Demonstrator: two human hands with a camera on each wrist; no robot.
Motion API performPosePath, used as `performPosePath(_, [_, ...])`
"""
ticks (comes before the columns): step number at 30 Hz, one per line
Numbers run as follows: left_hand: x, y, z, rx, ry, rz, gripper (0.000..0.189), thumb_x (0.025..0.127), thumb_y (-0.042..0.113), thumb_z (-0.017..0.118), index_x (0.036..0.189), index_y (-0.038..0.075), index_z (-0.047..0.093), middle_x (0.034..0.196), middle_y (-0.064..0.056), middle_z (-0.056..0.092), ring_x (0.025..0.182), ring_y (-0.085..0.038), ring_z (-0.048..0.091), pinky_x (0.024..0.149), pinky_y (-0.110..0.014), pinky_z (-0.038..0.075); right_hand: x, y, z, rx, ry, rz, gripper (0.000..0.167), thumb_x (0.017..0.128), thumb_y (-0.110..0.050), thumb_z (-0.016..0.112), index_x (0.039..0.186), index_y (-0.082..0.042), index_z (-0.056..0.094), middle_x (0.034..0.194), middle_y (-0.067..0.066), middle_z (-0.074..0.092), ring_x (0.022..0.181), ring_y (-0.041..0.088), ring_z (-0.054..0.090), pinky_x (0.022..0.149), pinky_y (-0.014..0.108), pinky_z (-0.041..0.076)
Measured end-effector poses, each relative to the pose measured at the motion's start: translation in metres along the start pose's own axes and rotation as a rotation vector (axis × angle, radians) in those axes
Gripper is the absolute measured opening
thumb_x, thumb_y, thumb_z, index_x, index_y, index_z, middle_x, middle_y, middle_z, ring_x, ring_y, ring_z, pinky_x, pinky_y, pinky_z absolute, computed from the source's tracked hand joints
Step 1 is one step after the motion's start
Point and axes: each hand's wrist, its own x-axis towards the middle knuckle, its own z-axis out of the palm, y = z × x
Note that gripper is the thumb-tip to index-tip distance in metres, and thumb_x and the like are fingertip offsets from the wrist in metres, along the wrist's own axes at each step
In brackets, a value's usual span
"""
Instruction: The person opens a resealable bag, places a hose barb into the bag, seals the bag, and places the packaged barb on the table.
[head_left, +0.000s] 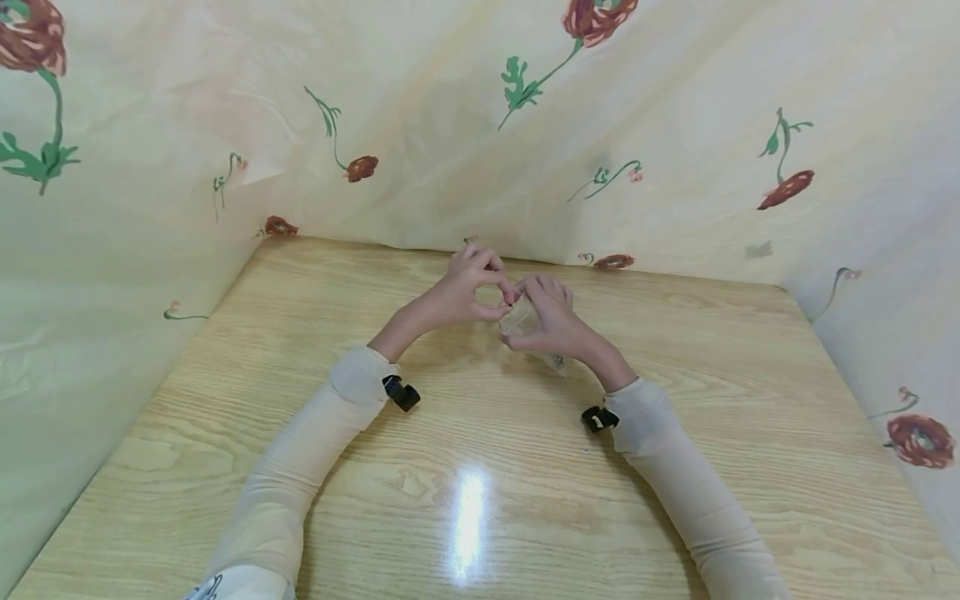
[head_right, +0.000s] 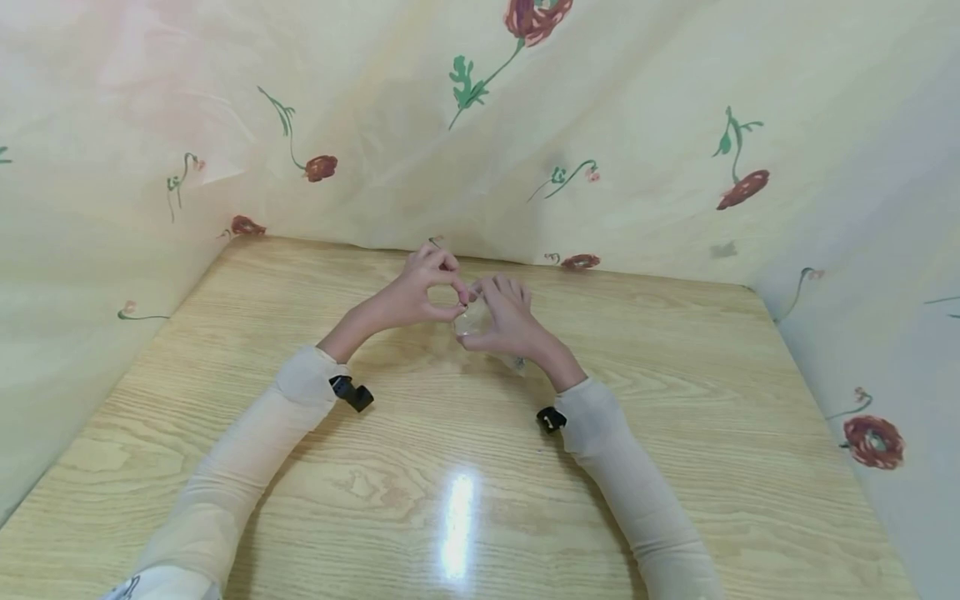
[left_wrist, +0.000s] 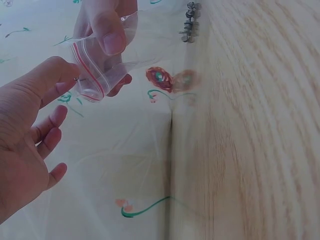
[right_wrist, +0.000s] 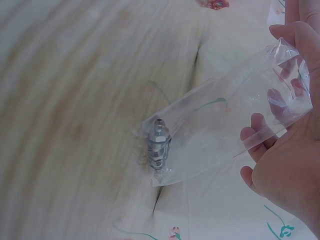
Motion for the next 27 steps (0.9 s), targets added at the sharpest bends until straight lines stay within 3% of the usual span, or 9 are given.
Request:
performPosePath(7, [0.0007,0.0025,0.0025,-0.009,-0.008,0.011,0.005,0.085,0.015,0.08,0.089,0.013,0.077,0.103,-0.008,0.058,0.117,-0.033,0.044,0.123,-0.062,0.003,-0.0009,0.001,-0.0002,-0.001,0.005,-0.007,0.052,0.079,-0.031,0.081,0.117,-0.014,0.049,0.12,0.013,0.048,0.126,0.033,0.034,0.11,0.061,0.012])
performPosePath(18, [-0.0003,0.0032,0.0039,0.009,-0.026,-0.011,0.005,0.086,0.015,0.081,0.089,0.015,0.077,0.104,-0.008,0.057,0.116,-0.03,0.042,0.116,-0.065,0.016,-0.0006,-0.0012,-0.0011,-0.011,-0.004,0.003,0.052,0.08,-0.03,0.081,0.118,-0.013,0.05,0.12,0.014,0.047,0.123,0.032,0.035,0.109,0.06,0.013])
performPosePath(27, [-0.0019,0.0002,-0.0002,0.021,-0.02,-0.023,0.007,0.085,0.018,0.082,0.089,0.015,0.078,0.105,-0.007,0.058,0.118,-0.031,0.043,0.123,-0.059,0.009,0.0003,-0.0002,0.0,-0.021,0.002,0.01,0.053,0.08,-0.029,0.08,0.12,-0.012,0.05,0.12,0.014,0.048,0.122,0.032,0.035,0.107,0.061,0.014])
